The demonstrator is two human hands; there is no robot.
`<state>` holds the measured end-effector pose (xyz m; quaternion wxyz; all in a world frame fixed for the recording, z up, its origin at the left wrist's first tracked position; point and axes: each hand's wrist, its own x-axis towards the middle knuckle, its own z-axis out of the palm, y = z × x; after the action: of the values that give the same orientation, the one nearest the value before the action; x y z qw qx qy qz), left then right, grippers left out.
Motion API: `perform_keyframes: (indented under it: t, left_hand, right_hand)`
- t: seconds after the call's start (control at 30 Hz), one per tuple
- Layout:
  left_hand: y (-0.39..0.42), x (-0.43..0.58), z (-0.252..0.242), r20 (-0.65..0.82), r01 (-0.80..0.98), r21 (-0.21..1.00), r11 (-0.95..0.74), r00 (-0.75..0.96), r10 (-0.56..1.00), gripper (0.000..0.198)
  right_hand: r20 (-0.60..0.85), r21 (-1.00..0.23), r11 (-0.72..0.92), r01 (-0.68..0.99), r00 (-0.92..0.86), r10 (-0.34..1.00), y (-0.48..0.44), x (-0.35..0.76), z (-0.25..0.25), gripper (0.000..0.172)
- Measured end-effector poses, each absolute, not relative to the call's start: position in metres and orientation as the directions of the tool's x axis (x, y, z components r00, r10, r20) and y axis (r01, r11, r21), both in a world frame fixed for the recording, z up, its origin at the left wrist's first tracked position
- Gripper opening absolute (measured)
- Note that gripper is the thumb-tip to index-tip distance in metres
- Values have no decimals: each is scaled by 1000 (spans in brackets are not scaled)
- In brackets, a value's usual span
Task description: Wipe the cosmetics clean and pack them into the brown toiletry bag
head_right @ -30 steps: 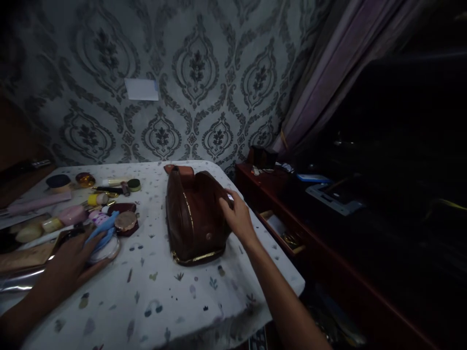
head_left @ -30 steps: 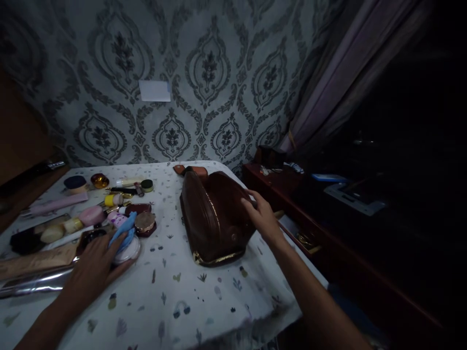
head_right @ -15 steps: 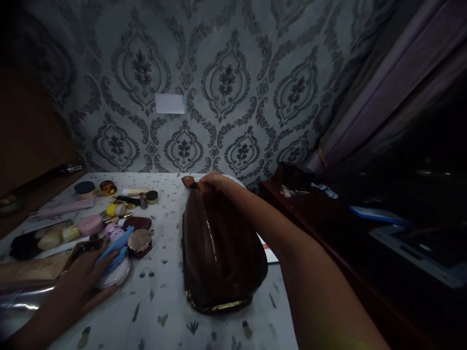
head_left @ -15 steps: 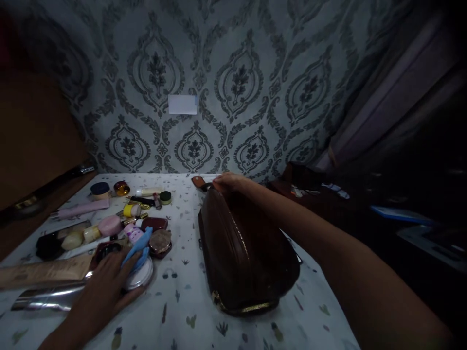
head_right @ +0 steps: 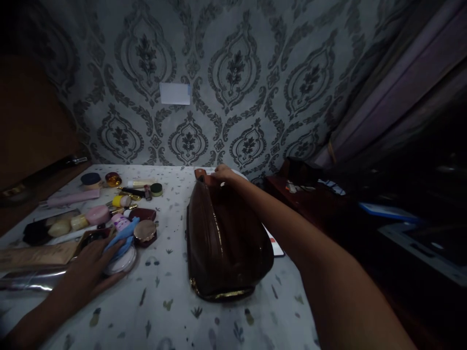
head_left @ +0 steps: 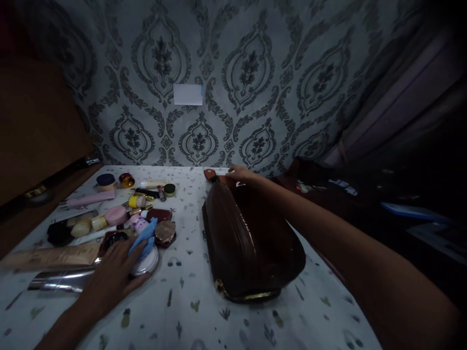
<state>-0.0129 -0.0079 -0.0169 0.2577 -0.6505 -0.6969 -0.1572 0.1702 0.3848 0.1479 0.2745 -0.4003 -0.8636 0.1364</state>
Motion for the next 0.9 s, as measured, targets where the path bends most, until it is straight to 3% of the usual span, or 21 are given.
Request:
perform_keyframes:
  t: [0.1, 0.2, 0.27, 0.4, 0.47, 0.57, 0.63, 0.7, 0.77, 0.83, 0.9]
  left_hand:
    - [-7, -12, -13, 572, 989, -107, 102, -23, 820, 58]
    - [-6, -9, -9, 557, 991, -103, 88, -16, 830, 58]
    - [-6, -8, -8, 553, 990, -99, 98, -27, 832, 58]
    - [-9, -8, -13, 555, 993, -29, 115, -80, 828, 59]
    - [-11, -10, -16, 545, 992, 42, 118, -122, 829, 65]
    - [-15, -10, -12, 511, 972, 183, 150, -225, 830, 78]
    - [-16, -9, -2, 488, 935, 313, 166, -308, 816, 75]
    - [-17, -8, 12, 490, 869, 459, 185, -422, 763, 60]
    - [-19, -8, 25, 499, 791, 580, 194, -533, 683, 45]
    - [-24, -9, 31, 506, 763, 615, 199, -575, 643, 37]
    - [-32, -12, 29, 519, 829, 524, 195, -492, 699, 34]
  right_hand:
    - [228, -399, 680, 615, -652, 723, 391, 203, 145, 23]
    - [260, -395, 729, 558, -693, 672, 393, 247, 139, 25]
    - [352, -390, 768, 508, -688, 634, 379, 274, 137, 31]
    - [681, -249, 872, 422, -564, 467, 289, 301, 144, 32]
    - [778, -240, 933, 269, -522, 350, 221, 298, 144, 25]
    - [770, -246, 953, -176, -633, 82, 135, 271, 123, 37]
    - [661, -395, 899, -190, -738, 134, 106, 243, 94, 32]
    - [501, -559, 829, -35, -810, 304, 101, 213, 62, 27]
    - [391, -634, 761, 139, -791, 470, 109, 186, 34, 27]
    - [321, -635, 723, 272, -759, 567, 120, 167, 15, 35]
    - [301, -631, 696, 342, -720, 626, 128, 154, 7, 36]
